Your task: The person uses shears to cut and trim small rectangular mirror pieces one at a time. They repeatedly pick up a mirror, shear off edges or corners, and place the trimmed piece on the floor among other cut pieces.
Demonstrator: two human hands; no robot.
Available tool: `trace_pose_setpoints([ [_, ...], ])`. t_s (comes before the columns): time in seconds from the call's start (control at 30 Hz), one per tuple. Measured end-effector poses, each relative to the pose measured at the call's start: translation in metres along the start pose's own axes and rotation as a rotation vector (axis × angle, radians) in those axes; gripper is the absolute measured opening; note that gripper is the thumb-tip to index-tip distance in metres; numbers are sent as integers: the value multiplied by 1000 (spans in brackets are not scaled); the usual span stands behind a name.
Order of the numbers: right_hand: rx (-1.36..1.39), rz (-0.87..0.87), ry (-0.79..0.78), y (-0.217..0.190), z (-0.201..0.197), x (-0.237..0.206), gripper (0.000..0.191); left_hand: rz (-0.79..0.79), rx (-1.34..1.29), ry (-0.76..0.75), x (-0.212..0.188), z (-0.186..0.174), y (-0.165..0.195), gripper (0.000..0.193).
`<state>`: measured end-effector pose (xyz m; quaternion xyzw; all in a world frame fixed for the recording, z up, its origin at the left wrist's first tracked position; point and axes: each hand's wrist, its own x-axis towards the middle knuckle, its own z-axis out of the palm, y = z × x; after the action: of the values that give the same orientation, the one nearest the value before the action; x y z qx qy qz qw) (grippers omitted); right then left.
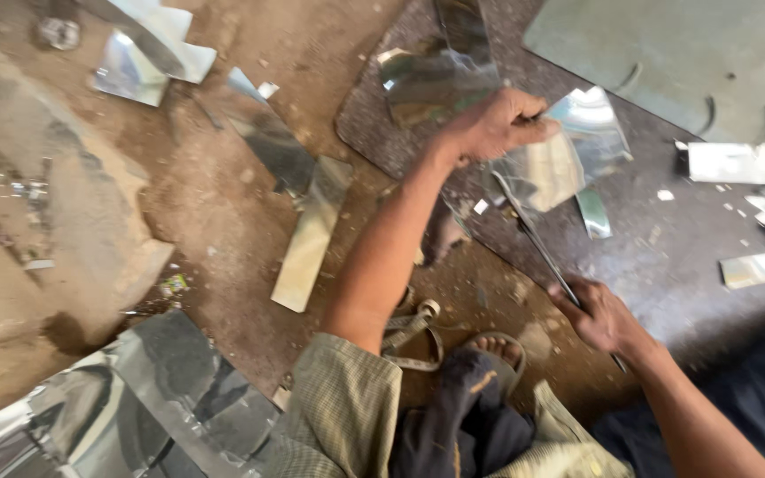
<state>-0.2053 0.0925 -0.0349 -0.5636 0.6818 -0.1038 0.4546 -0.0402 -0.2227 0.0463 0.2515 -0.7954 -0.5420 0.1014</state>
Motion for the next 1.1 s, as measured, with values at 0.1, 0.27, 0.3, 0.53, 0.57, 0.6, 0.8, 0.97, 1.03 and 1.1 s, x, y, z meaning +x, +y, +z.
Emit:
trace_pose_setpoints([
  [0.1,16,-84,40,5,-11,-4,48,167,113,42,10,17,-16,48],
  [0.27,57,24,-43,4,-16,-6,48,302,-25,91,20,37,-32,45],
  [0.3,33,42,-39,4,-16,-5,50,283,-33,64,23,35,-33,47],
  [0.53,148,-42,-140,29,-25,-9,49,439,41,101,13,31,-26,48],
  [0.57,240,-31,-182,31,-21,-9,50,390,-93,175,9,35,-22,47],
  [0.6,332,-18,-225,32,-16,-11,52,336,-231,246,4,41,-19,48],
  [0.8,473,159,70,-1,36,-21,55,246,-620,662,-7,83,4,34],
  [0.97,462,55,192,-16,39,-27,54,277,-577,686,-12,87,4,32],
  [1.03,451,49,167,-12,37,-29,54,317,-594,686,-12,84,3,32],
  [1.1,424,33,116,-3,34,-31,54,326,-559,580,-13,76,0,34],
])
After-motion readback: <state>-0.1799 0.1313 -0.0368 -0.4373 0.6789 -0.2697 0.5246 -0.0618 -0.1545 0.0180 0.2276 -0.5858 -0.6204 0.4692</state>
